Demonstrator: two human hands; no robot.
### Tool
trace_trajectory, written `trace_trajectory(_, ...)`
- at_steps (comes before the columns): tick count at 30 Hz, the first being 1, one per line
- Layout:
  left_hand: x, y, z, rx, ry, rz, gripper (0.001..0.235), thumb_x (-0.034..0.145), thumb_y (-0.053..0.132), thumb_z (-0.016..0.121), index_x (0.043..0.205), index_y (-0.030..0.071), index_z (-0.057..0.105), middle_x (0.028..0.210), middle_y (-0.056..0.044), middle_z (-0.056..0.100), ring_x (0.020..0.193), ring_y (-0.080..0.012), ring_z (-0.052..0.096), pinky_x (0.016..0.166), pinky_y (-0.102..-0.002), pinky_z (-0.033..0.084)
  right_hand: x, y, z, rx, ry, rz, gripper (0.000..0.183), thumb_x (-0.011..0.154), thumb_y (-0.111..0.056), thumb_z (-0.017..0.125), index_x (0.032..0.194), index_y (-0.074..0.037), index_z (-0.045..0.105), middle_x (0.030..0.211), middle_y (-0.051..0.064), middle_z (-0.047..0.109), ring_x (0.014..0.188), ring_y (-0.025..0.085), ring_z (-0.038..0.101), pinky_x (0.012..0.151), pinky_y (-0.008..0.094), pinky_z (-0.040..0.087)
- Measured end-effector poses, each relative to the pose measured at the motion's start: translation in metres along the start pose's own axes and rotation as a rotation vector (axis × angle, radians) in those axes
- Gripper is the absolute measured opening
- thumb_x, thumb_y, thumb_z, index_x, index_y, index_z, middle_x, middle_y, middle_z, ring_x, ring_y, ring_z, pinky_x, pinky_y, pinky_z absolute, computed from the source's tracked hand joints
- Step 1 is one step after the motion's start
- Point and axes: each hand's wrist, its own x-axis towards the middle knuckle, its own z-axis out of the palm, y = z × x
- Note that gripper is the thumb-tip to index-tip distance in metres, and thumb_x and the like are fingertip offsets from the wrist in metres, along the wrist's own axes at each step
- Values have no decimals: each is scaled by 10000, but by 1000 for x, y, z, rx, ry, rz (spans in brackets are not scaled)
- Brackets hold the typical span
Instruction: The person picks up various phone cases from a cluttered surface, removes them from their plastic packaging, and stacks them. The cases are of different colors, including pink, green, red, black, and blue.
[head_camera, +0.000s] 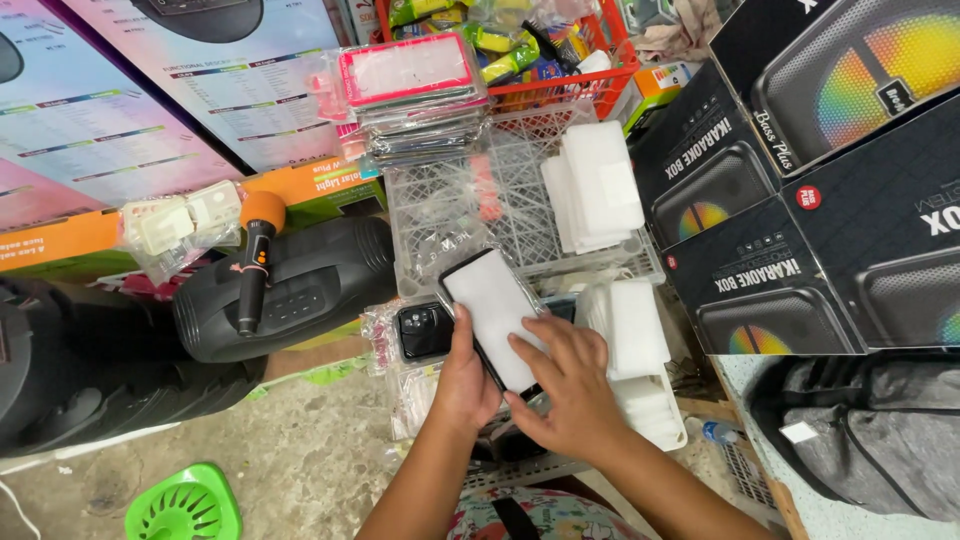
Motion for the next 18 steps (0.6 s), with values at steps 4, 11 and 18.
trace_trajectory(4, -8, 2, 5, 55, 22, 18, 635, 951, 540, 553, 1391, 83, 529, 1316, -116, 643, 1202, -257, 620, 1043, -423, 502, -3, -1, -1, -63, -36, -52, 608, 838, -365, 704, 1355, -64, 597, 1437, 134, 515, 1386, 342, 448, 1121, 562, 242)
trace_trajectory(11, -15, 6, -2, 88, 15, 26, 612, 965, 488, 578, 1371, 32, 542, 1282, -136, 660, 1162, -254, 647, 1011, -411, 522, -10, 3, -5, 80, -117, -36, 471, 942, -293, 619, 1377, -110, 623, 1519, 74, 528, 1486, 306, 418, 1216, 588, 160)
trace_trajectory(18, -23, 8, 4, 151, 55, 4, 551, 956, 460, 589, 1322, 48, 579, 1229, -140, 691, 1116, -258, 664, 970, -426, 544, -9, 1, -5, -46, -252, -189, 453, 941, -205, 606, 1376, -79, 587, 1474, 183, 511, 1404, 360, 449, 1157, 565, 257)
